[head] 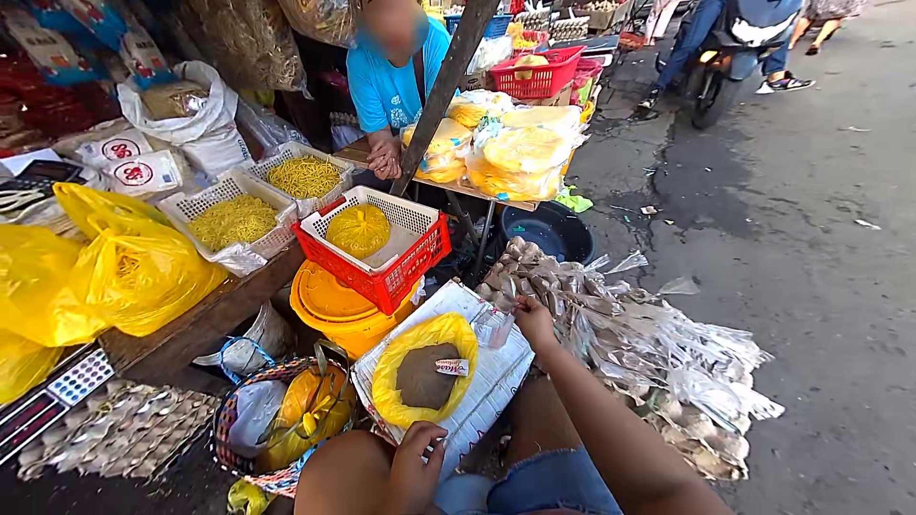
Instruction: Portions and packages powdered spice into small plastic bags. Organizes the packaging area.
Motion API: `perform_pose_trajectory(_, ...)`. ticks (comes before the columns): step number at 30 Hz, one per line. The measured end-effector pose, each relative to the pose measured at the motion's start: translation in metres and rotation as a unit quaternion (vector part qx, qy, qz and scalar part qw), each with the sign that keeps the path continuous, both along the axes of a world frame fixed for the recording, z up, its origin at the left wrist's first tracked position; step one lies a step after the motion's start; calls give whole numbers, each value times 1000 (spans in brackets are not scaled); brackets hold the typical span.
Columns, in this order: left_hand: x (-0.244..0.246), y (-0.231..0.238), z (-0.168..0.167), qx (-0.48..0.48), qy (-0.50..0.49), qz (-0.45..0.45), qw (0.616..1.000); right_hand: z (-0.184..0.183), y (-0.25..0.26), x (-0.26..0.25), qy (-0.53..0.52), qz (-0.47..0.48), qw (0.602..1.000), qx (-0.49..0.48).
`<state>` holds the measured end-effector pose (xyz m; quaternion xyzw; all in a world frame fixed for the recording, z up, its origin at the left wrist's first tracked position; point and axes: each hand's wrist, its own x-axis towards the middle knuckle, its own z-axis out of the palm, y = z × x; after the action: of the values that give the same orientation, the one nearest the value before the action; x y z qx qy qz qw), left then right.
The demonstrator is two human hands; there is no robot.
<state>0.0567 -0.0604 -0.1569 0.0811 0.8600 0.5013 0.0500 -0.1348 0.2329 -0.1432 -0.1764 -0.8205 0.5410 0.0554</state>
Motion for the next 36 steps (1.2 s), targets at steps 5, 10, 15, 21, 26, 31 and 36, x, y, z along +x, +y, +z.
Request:
perform_pose_trajectory(5,-3,1,4,6,-7,-4,1000,14,2,-10,70,-3,996,-61)
perform_pose_trajectory(10,0,5,-1,14,-18,-24,999,7,1,14,101,18,991,-81)
perform_pose_trajectory(15,1,6,-1,38,3,-24,999,16,-6,56,173,79,978,-84)
perform_pose_trajectory(21,-6,18,15,157,122,22,980,53,-59,124,122,324,930,-123)
perform_pose_trajectory(26,-9,20,16,219,152,54,962,25,-91,149,-56,487,852,-184)
perform_pose_trajectory(31,-4,-4,20,150,79,105,980,4,-86,144,-134,512,826,-196)
perform_pose_trajectory(36,-7,-17,31,271,-156,66,947,-1,-80,143,-106,457,857,-213)
